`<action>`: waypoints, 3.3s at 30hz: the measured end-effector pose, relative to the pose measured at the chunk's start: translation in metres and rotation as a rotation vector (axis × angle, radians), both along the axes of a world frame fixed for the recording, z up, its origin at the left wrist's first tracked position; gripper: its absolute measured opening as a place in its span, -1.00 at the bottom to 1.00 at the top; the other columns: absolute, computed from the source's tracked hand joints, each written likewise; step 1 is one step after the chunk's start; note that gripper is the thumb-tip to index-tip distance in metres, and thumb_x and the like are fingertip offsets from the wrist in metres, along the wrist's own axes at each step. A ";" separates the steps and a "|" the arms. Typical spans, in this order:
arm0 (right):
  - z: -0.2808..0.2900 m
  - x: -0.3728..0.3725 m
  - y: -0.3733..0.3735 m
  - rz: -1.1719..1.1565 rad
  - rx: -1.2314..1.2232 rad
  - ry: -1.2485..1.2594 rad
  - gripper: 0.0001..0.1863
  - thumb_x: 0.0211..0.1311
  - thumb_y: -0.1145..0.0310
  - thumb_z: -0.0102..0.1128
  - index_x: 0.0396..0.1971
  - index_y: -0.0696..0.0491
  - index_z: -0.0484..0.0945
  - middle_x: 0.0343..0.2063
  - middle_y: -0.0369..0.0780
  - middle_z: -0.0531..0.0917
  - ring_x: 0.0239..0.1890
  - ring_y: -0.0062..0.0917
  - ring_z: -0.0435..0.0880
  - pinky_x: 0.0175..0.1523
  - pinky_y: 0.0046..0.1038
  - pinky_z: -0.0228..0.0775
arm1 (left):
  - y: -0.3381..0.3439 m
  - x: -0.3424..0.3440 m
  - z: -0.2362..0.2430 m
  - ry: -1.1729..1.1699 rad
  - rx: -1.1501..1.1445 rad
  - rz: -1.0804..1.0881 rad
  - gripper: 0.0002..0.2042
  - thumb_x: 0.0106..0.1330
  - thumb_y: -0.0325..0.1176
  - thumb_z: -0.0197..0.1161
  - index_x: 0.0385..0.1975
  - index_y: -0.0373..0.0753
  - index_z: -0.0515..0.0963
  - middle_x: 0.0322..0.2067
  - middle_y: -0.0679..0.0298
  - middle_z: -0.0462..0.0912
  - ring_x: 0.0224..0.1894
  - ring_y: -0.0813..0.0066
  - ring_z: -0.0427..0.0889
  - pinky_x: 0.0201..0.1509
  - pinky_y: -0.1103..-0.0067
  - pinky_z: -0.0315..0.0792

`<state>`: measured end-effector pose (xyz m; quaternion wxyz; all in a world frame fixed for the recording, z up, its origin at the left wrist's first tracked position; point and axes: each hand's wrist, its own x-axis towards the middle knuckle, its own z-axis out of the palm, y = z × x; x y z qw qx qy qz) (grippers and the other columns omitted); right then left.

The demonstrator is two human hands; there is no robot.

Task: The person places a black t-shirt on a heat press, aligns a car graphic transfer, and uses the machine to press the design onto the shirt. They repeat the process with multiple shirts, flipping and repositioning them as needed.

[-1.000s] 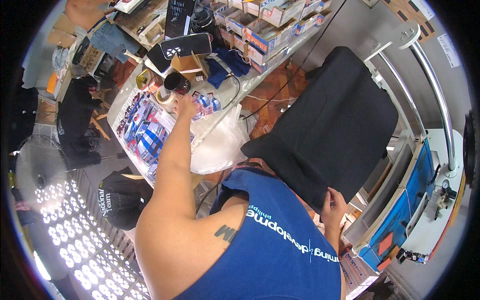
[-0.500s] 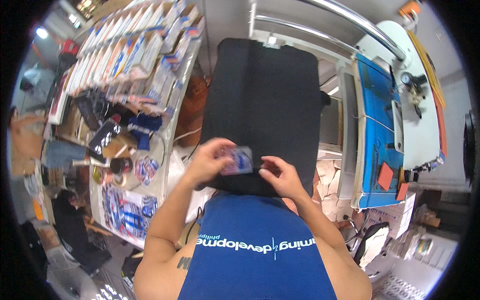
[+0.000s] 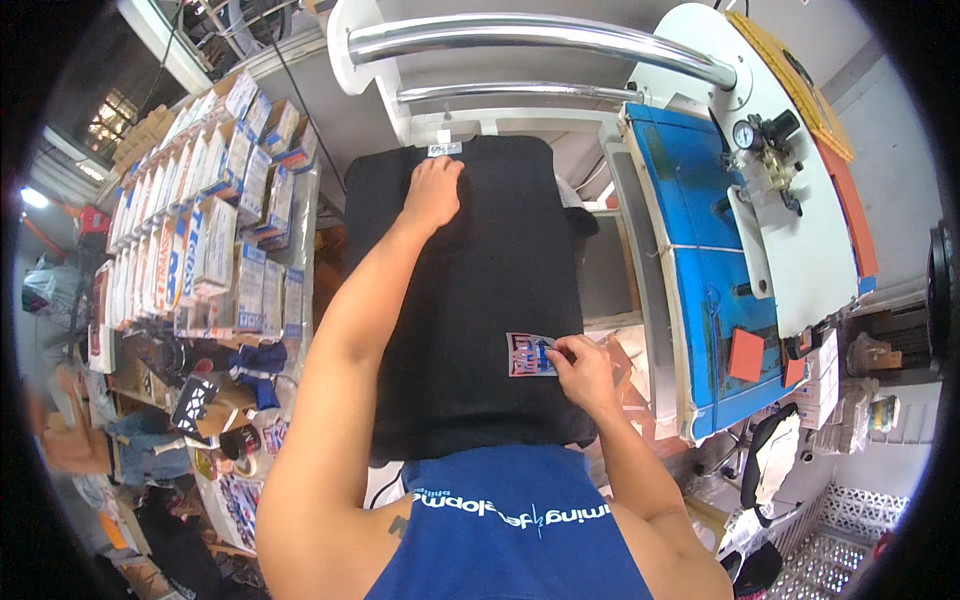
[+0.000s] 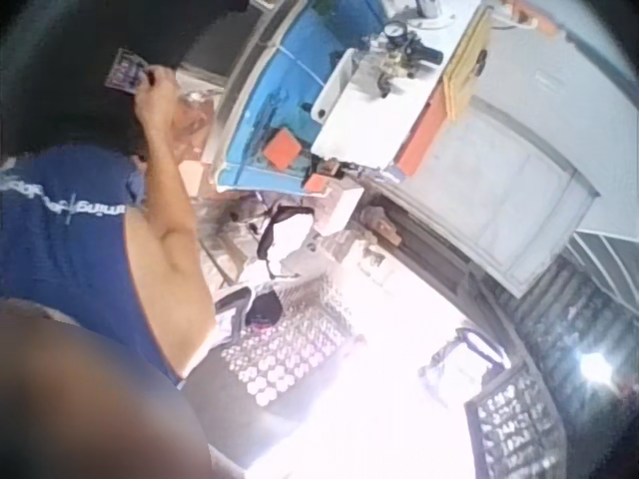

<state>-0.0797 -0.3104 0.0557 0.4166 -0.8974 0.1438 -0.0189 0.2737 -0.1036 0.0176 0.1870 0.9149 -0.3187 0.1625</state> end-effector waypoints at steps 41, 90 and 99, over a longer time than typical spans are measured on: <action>-0.046 0.174 -0.005 0.313 -0.544 -0.359 -0.41 0.40 0.10 0.27 0.29 0.17 0.52 0.36 -0.04 0.50 0.50 -0.08 0.32 0.60 0.02 0.03 | -0.004 -0.132 -0.017 0.121 -0.046 -0.077 -0.60 0.48 -0.37 0.17 0.29 -0.24 0.55 0.41 0.17 0.45 0.53 0.04 0.29 0.61 0.00 0.07; -0.124 0.214 -0.140 -0.340 1.536 -0.401 -0.45 0.38 0.17 0.30 0.27 0.10 0.50 0.22 -0.11 0.61 0.29 -0.22 0.53 0.49 -0.15 0.22 | -0.005 -0.131 -0.012 0.123 -0.087 -0.050 -0.63 0.41 -0.37 0.21 0.19 -0.16 0.65 0.35 0.20 0.54 0.48 0.04 0.37 0.60 0.05 0.15; -0.050 0.174 -0.062 -0.111 -0.399 -0.347 -0.40 0.28 0.22 0.35 0.25 0.19 0.50 0.29 0.03 0.51 0.33 0.01 0.47 0.48 0.00 0.25 | -0.005 -0.131 -0.015 0.109 -0.107 -0.053 -0.63 0.41 -0.37 0.21 0.20 -0.18 0.63 0.34 0.19 0.55 0.47 0.03 0.38 0.59 0.05 0.16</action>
